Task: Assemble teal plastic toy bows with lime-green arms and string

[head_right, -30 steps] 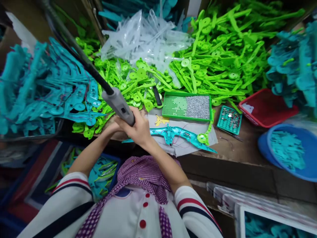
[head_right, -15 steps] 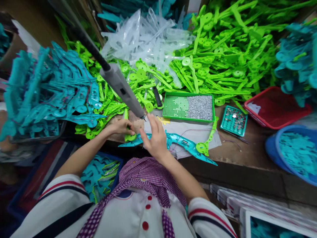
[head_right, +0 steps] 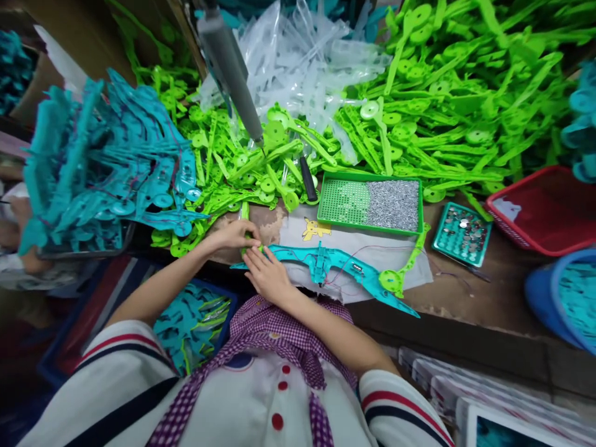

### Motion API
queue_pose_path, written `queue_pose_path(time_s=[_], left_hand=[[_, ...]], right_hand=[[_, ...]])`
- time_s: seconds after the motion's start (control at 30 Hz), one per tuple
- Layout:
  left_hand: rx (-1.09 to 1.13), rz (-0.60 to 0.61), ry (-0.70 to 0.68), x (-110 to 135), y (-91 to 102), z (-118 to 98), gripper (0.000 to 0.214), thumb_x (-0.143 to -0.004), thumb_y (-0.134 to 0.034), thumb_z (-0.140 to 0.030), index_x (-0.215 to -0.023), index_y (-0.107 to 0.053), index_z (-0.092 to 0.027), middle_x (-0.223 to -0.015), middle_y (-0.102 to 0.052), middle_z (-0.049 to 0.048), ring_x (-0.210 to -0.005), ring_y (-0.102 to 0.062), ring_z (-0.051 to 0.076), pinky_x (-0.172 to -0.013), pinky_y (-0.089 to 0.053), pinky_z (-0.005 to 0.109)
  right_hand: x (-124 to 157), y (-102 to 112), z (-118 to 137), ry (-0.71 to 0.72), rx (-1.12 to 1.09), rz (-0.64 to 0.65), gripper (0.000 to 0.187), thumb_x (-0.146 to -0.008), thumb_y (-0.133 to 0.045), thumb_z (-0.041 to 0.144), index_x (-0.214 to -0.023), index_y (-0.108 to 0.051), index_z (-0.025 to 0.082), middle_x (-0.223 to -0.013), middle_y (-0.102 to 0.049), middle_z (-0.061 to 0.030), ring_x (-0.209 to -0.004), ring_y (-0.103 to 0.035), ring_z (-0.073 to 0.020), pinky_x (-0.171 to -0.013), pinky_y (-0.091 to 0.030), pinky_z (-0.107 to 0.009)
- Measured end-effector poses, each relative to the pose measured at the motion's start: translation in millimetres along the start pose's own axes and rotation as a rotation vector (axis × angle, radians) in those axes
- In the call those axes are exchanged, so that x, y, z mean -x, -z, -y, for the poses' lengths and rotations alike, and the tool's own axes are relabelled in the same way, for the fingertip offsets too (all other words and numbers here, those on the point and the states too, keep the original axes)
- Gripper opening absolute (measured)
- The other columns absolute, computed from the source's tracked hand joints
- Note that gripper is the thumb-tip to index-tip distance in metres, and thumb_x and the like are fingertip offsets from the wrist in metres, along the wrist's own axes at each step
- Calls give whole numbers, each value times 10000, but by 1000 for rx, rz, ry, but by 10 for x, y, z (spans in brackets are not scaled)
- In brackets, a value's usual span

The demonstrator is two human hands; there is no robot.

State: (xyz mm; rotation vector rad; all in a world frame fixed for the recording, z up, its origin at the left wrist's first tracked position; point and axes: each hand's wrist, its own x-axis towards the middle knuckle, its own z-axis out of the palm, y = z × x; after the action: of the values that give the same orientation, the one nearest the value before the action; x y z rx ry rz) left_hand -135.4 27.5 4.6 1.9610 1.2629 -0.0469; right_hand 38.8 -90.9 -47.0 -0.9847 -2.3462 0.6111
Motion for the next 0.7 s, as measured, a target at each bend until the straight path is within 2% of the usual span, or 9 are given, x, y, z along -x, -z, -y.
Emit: queue_pose_path(time_s=[0.1,0.2,0.27,0.33,0.37,0.43,0.53,0.6,0.7], left_hand=[[-51,43,68,-40,40,-61,190,-759,-714,-346,-781,-757,-162,-814,-765,41,-836,-655,216,-833,-463,321],[-111,60,95,-60,87,-144,155,-770,-701,-307,-820,-760,-173,-847,-768,35,-876,-662,234,-860,-454,345],[-129,38,55,-7,77,-205,137,-773,-705,-289,-836,-753,-177,-873,-763,43,-916,-662,245,-887,-459,357],[-141,-78,-8,122,-1,-274,134,-797,-693,-274,-885,-746,-189,-960,-756,64,-999,-656,258,-949,-459,380],[-151,-181,-30,210,-72,-312,142,-821,-674,-268,-926,-743,-201,-1031,-748,77,-1059,-646,264,-998,-447,402],[-178,-476,-28,398,-284,-402,190,-890,-607,-258,-1034,-729,-236,-1193,-707,94,-1188,-607,272,-1103,-386,467],[-128,-772,-17,598,-723,-584,179,-949,-549,-288,-993,-718,-247,-1154,-708,80,-1174,-621,258,-1142,-361,518],[-4,-776,-73,655,-999,-735,190,-952,-532,-305,-954,-712,-245,-1074,-712,72,-1077,-656,229,-1038,-488,451],[70,-583,-194,771,-1163,-931,196,-944,-549,-348,-1009,-724,-292,-1028,-708,63,-994,-678,221,-911,-571,411]], right_hand=[[-38,-56,-17,25,-132,-111,415,-986,-506,323,-1350,-607,152,-1416,-615,-138,-1374,-539,-296,-1153,-448,-555],[-113,11,3,57,-169,-166,348,-981,-518,346,-1273,-648,208,-1327,-683,-108,-1282,-619,-291,-1141,-464,-554],[-44,227,2,118,-151,-178,329,-990,-521,347,-1257,-656,210,-1289,-703,-108,-1232,-654,-270,-1134,-478,-522],[224,595,-55,131,-119,-212,337,-1001,-523,330,-1287,-640,196,-1297,-697,-116,-1212,-665,-250,-1096,-516,-489],[438,819,-112,82,-98,-247,340,-998,-534,313,-1306,-629,207,-1303,-695,-104,-1206,-665,-235,-1069,-535,-466],[979,1286,-288,-156,54,-392,276,-989,-547,306,-1220,-673,223,-1175,-740,-98,-1084,-702,-236,-936,-578,-430],[1805,1845,-656,-612,365,-540,288,-995,-506,395,-1010,-720,204,-973,-749,-108,-873,-705,-241,-804,-549,-393],[2186,2031,-921,-829,521,-580,386,-986,-466,475,-1000,-722,186,-988,-729,-135,-895,-679,-267,-794,-518,-402],[2440,2064,-1260,-913,584,-549,477,-963,-427,536,-1074,-715,171,-1115,-697,-166,-941,-649,-281,-805,-499,-414]])
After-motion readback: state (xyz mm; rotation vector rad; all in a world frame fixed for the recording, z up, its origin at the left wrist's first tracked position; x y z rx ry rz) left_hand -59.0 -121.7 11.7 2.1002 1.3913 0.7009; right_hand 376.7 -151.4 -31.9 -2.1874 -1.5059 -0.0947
